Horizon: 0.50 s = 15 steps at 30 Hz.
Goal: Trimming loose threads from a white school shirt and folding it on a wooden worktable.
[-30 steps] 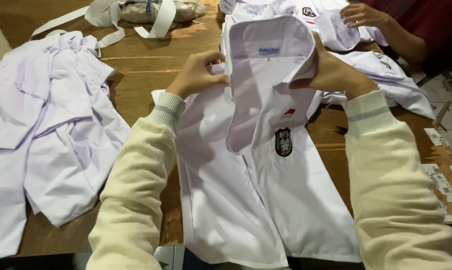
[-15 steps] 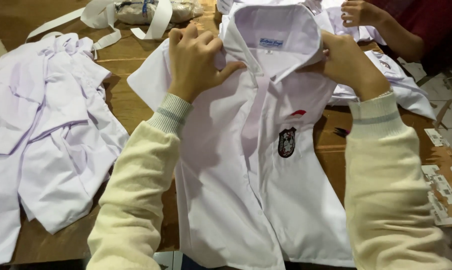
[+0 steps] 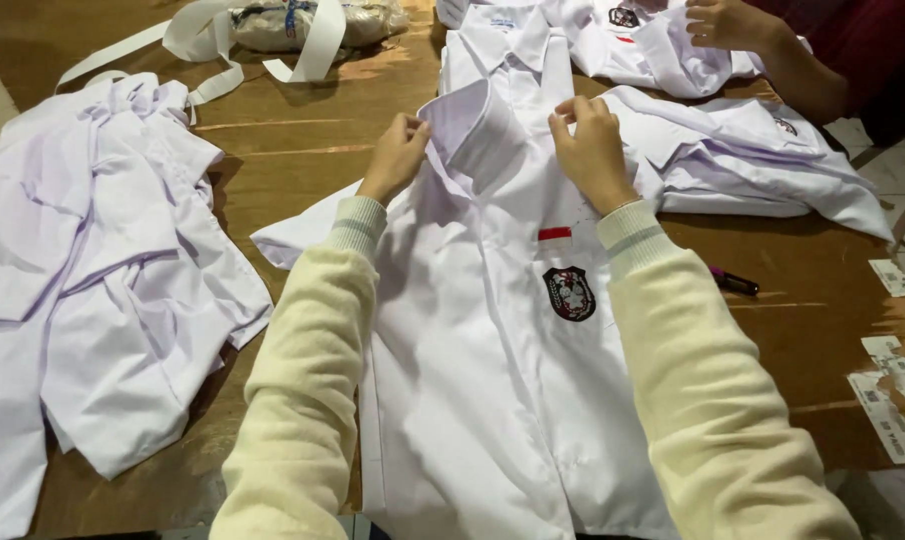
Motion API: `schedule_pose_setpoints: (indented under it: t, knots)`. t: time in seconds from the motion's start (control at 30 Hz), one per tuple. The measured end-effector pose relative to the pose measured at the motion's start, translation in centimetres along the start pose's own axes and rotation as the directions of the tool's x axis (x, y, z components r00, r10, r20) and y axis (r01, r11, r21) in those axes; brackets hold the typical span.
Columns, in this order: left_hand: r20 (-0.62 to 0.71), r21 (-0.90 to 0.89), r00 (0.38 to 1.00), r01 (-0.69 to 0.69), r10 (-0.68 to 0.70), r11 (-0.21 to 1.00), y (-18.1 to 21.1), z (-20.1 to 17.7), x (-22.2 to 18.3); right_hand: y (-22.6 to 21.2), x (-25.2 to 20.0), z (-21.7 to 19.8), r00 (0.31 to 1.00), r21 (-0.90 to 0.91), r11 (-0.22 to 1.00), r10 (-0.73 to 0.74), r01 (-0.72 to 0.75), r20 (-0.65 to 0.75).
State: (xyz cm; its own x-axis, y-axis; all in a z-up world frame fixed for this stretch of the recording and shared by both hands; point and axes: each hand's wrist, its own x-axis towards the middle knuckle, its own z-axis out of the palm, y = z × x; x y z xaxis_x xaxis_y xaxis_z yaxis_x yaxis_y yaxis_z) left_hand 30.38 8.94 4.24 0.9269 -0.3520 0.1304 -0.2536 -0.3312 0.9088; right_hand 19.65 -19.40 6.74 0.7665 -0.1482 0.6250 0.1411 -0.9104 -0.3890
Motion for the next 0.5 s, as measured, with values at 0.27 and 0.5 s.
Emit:
schedule_pose_setpoints:
  t: [0.27,0.5]
  knots:
    - [-0.245,0.023,0.965,0.099,-0.09,0.995,-4.8,5.2,4.3,-10.9,0.6,0.5,0.917,-0.053,0.934,0.357,-0.353,0.176]
    - [-0.223,-0.163,0.974,-0.082,0.044,0.983,-4.9,2.9,-2.7,-7.4,-2.0,-0.6,0.958,0.118,0.957,0.25,-0.267,0.143]
